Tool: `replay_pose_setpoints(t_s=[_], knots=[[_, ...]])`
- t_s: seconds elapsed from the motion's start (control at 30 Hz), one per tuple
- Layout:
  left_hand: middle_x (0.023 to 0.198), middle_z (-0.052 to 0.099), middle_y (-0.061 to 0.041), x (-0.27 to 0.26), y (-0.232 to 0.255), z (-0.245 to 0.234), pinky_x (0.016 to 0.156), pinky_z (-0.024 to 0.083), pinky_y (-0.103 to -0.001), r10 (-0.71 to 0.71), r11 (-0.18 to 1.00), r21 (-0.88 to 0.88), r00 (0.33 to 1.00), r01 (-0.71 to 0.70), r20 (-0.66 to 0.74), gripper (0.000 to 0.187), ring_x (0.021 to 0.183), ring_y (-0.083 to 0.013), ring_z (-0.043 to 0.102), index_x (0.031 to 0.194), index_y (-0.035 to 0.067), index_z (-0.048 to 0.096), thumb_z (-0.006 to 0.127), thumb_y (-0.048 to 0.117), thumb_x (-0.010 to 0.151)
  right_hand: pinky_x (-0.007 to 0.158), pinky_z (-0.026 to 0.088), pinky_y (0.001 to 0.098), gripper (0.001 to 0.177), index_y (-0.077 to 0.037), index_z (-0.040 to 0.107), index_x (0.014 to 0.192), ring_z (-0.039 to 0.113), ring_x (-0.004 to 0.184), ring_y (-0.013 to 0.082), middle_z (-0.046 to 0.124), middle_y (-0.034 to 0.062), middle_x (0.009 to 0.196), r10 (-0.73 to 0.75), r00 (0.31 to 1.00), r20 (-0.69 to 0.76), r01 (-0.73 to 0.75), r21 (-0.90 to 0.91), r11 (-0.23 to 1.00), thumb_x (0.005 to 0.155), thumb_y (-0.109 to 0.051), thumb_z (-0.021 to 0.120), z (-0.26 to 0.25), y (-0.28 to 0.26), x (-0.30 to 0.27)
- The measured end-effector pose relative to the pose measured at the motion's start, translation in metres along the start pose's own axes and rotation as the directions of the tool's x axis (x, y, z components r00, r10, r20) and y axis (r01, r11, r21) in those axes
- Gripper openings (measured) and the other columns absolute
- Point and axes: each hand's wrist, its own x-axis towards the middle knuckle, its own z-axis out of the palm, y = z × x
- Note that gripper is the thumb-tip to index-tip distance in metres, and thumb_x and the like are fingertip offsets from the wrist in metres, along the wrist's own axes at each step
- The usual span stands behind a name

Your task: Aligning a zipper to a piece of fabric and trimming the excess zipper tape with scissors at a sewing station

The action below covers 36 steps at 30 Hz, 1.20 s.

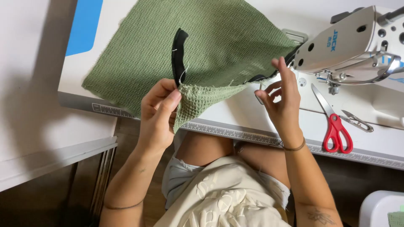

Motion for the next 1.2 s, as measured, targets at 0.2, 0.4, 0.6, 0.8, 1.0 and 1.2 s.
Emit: replay_pose_setpoints(t_s=[0.2, 0.4, 0.6, 0.8, 1.0, 1.2], knots=[[0.067, 0.054, -0.007, -0.015, 0.037, -0.015, 0.054, 0.043, -0.022, 0.021, 0.983, -0.179, 0.994, -0.039, -0.105, 0.018, 0.059, -0.007, 0.05, 0.097, -0.005, 0.058, 0.06, 0.013, 0.096, 0.053, 0.039, 0.0256, 0.014, 0.001, 0.075, 0.095, 0.049, 0.063, 0.0156, 0.06, 0.013, 0.089, 0.118, 0.982, 0.146, -0.169, 0.42, 0.892, 0.096, -0.013, 0.075, -0.016, -0.007, 0.014], [0.099, 0.071, -0.012, -0.039, 0.057, -0.009, 0.071, 0.054, -0.029, 0.046, 0.938, -0.343, 0.998, -0.055, -0.035, 0.013, 0.081, -0.0162, 0.067, 0.104, 0.002, 0.062, 0.06, 0.014, 0.1, 0.057, 0.027, 0.0298, 0.044, -0.007, 0.042, 0.061, 0.036, 0.06, 0.0171, 0.039, 0.0049, 0.06, 0.161, 0.957, 0.243, -0.283, 0.637, 0.717, 0.093, -0.031, 0.06, -0.064, -0.071, -0.003], [0.094, 0.069, -0.012, -0.055, 0.065, 0.014, 0.063, 0.055, -0.027, 0.006, 0.939, -0.343, 1.0, 0.004, 0.03, 0.012, 0.074, -0.0163, 0.065, 0.1, 0.003, 0.063, 0.061, 0.015, 0.1, 0.049, 0.014, 0.0318, 0.051, -0.013, 0.029, 0.056, 0.02, 0.046, 0.0129, 0.026, 0.0024, 0.054, 0.219, 0.944, 0.248, -0.331, 0.717, 0.613, 0.088, -0.039, 0.058, -0.097, -0.069, -0.033], [0.095, 0.069, -0.014, -0.064, 0.059, 0.033, 0.065, 0.056, -0.027, 0.013, 0.927, -0.375, 0.997, 0.015, 0.071, 0.013, 0.074, -0.0163, 0.065, 0.102, 0.001, 0.062, 0.063, 0.014, 0.1, 0.05, 0.007, 0.0333, 0.049, -0.016, 0.023, 0.055, 0.014, 0.046, 0.0119, 0.018, 0.0002, 0.052, 0.29, 0.936, 0.201, -0.343, 0.714, 0.611, 0.082, -0.041, 0.055, -0.117, -0.066, -0.052], [0.099, 0.072, -0.015, -0.071, 0.053, 0.056, 0.065, 0.059, -0.028, -0.062, 0.888, -0.439, 0.982, 0.136, 0.178, 0.013, 0.076, -0.0173, 0.069, 0.103, 0.0, 0.06, 0.059, 0.013, 0.104, 0.048, 0.009, 0.0347, 0.043, -0.015, 0.021, 0.057, 0.015, 0.045, 0.0147, 0.018, 0.0023, 0.053, 0.352, 0.907, 0.233, -0.406, 0.711, 0.574, 0.085, -0.035, 0.047, -0.137, -0.042, -0.078], [0.076, 0.059, -0.002, -0.084, 0.045, 0.075, 0.056, 0.039, -0.024, -0.268, 0.828, -0.425, 0.924, 0.365, 0.272, 0.008, 0.06, -0.0085, 0.049, 0.107, 0.006, 0.054, 0.052, 0.013, 0.105, 0.056, 0.043, 0.0235, 0.037, -0.005, 0.059, 0.068, 0.054, 0.059, 0.0078, 0.069, 0.0073, 0.085, 0.633, 0.756, 0.169, -0.55, 0.688, 0.473, 0.1, -0.023, 0.066, -0.146, -0.02, -0.114]])
